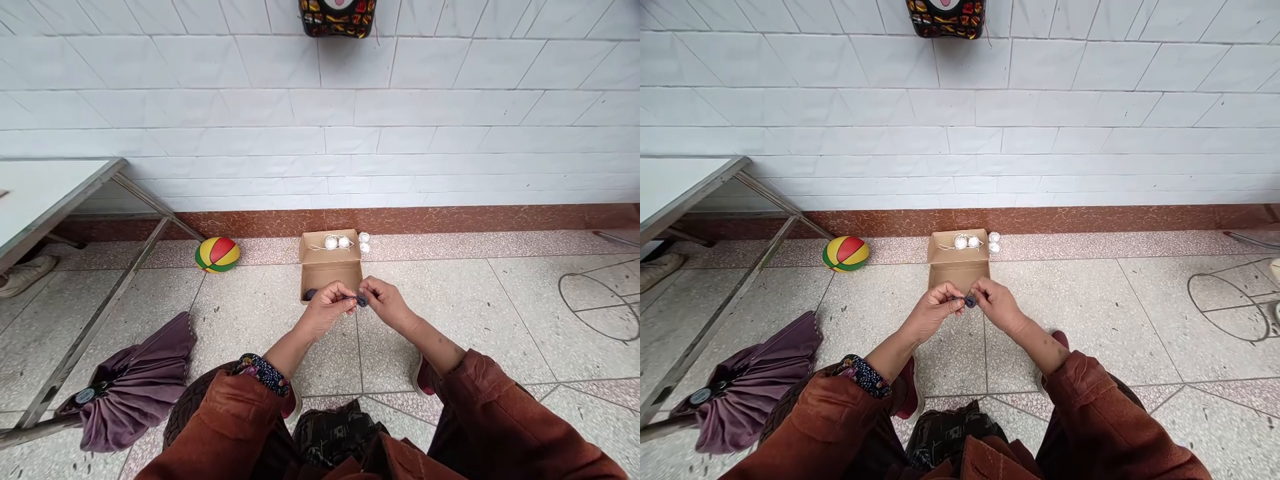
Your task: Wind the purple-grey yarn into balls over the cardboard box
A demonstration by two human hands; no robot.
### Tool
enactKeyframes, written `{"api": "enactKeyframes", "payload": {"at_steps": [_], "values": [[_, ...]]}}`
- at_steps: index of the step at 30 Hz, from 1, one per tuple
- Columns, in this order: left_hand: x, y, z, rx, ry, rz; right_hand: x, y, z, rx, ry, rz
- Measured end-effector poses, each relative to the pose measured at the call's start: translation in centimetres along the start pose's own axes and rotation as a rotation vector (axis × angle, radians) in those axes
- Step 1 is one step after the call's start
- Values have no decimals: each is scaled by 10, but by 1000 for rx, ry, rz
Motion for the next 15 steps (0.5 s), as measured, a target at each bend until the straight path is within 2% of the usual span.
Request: {"api": "enactKeyframes", "payload": {"at_steps": [4,7,9,12,15], "values": [[-3,5,-5,-15,-131,113,13,-9,1,-52,-65,-101],[-9,10,-10,-6,-48,268,15,-12,-6,-148,-153,-173],[-11,12,-13,-8,64,315,12,-12,-13,-207,-184,-190],[-8,13,-15,-16,202,242,1,-7,-20,-243,-172,-152],[0,9,-12,-19,196,104,-9,-1,-19,-211,-109,-87]]}}
Point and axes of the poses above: each hand's wrist, its own y-axis towards the middle knuckle, its own x-axis out of the palm, z = x × y, the point moved 2 cm from there along y, towards the middle knuckle, and after that the axes turned 15 degrees about y, right-handed, at the moved point
